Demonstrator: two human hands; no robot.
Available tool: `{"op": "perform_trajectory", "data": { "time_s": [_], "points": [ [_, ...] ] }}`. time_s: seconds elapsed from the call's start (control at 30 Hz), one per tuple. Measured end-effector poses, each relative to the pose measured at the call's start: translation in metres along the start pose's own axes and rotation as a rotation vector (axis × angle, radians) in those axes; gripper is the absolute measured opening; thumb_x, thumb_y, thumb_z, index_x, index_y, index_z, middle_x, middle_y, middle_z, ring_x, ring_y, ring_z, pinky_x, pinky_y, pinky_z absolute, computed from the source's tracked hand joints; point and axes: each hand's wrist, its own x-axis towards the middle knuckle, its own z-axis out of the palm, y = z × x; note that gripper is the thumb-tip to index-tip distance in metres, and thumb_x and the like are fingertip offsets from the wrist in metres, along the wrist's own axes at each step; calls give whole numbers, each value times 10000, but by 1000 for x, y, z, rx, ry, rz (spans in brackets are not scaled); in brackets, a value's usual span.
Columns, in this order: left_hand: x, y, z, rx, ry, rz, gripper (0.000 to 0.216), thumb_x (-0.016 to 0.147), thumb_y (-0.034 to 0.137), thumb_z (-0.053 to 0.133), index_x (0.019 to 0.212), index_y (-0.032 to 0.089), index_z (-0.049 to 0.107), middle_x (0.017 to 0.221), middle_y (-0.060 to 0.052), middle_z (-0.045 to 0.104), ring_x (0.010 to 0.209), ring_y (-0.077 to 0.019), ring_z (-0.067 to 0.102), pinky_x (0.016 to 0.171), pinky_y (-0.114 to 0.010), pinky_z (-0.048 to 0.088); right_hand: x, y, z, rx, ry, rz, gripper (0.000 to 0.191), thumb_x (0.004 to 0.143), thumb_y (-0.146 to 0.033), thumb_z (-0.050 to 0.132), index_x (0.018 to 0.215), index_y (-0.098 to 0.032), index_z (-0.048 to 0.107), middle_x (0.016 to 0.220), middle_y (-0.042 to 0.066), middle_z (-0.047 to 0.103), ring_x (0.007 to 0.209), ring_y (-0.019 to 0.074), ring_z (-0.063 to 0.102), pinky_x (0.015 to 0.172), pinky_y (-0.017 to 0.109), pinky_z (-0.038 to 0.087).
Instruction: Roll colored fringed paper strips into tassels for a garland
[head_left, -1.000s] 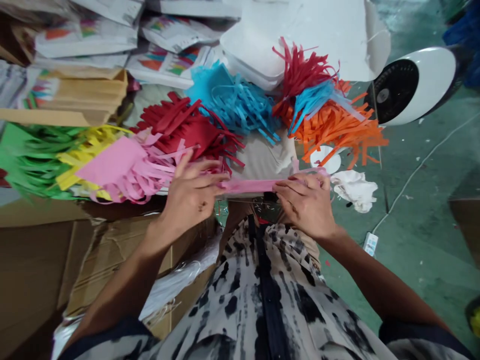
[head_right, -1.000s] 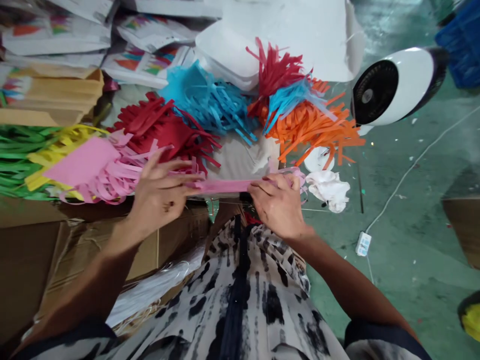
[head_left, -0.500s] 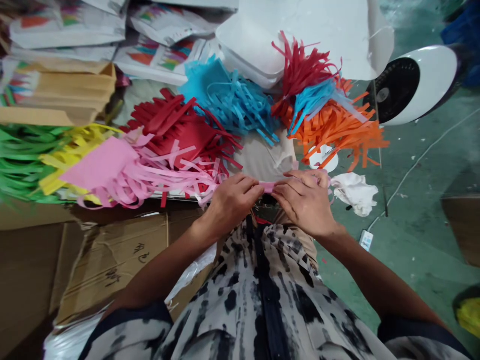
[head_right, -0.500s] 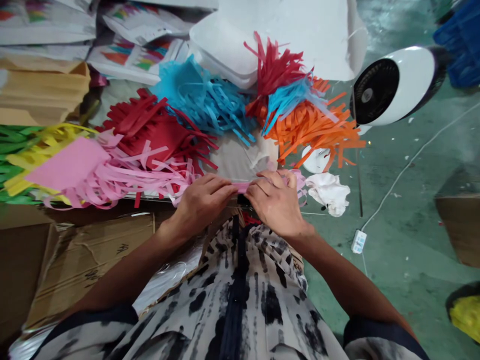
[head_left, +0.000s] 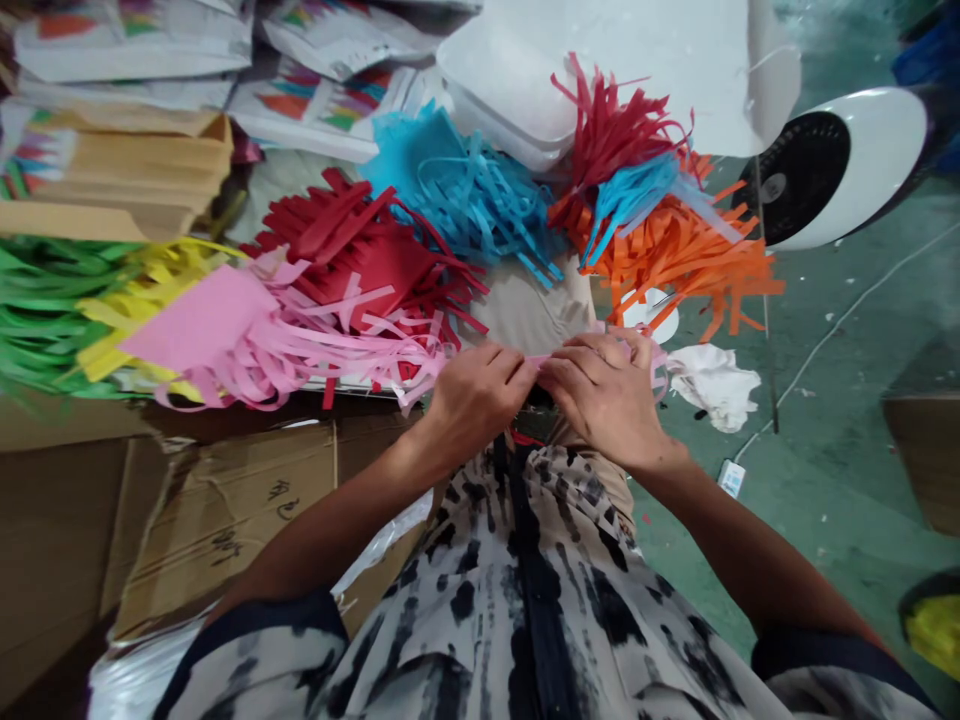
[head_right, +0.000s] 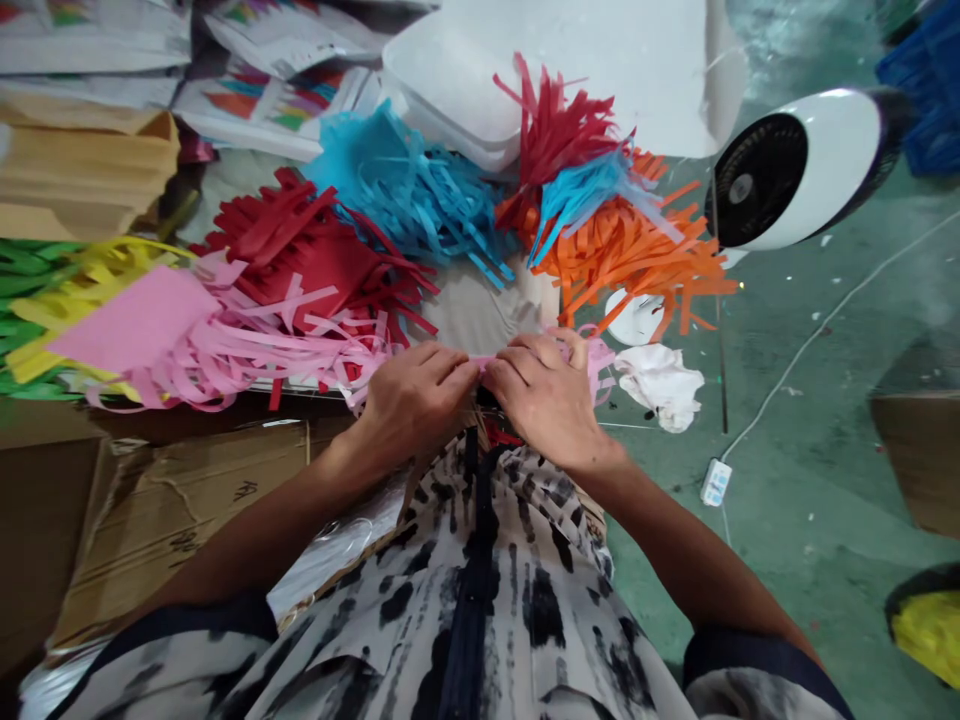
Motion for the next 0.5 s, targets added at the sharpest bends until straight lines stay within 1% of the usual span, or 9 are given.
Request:
{"op": "perform_trajectory", "data": {
  "time_s": [0.07, 0.13, 0.3, 0.5],
  "points": [
    [-1, -1, 0, 18, 2, 28, 217, 1053, 147, 503, 1051, 152, 720, 937, -102, 735, 850, -236, 652, 702, -374, 488, 1, -1, 0, 21, -51, 25, 195, 1097, -293, 520, 1137, -276, 710, 1097, 2, 791, 1135, 220, 629, 1114, 480, 263],
    [-3, -3, 0, 0, 6, 37, 212, 1058, 154, 504, 1072, 161, 716, 953, -94, 739, 867, -229, 659, 722, -365, 499, 1, 0, 2, 28, -70, 45, 222, 1103, -294, 502, 1126, -286, 723, 1082, -1, 787, 1117, 221, 617, 1109, 476, 262],
    [-5, -5, 2, -47, 25, 9, 190, 1073, 240, 524, 1097, 182, 703, 952, -84, 746, 882, -221, 671, 739, -362, 506, 0, 4, 4, 11, -60, 26, 253, 1111, -268, 478, 1062, -296, 725, 1048, -20, 788, 1105, 201, 624, 1149, 462, 242],
    [-8, -8, 5, 53, 58, 66, 181, 1071, 176, 501, 1074, 157, 681, 948, -76, 751, 858, -214, 663, 741, -348, 508, 1, 4, 0, 2, -35, 15, 227, 1109, -343, 510, 1153, -267, 719, 1077, 1, 796, 1087, 203, 638, 1133, 453, 265]
  ]
}}
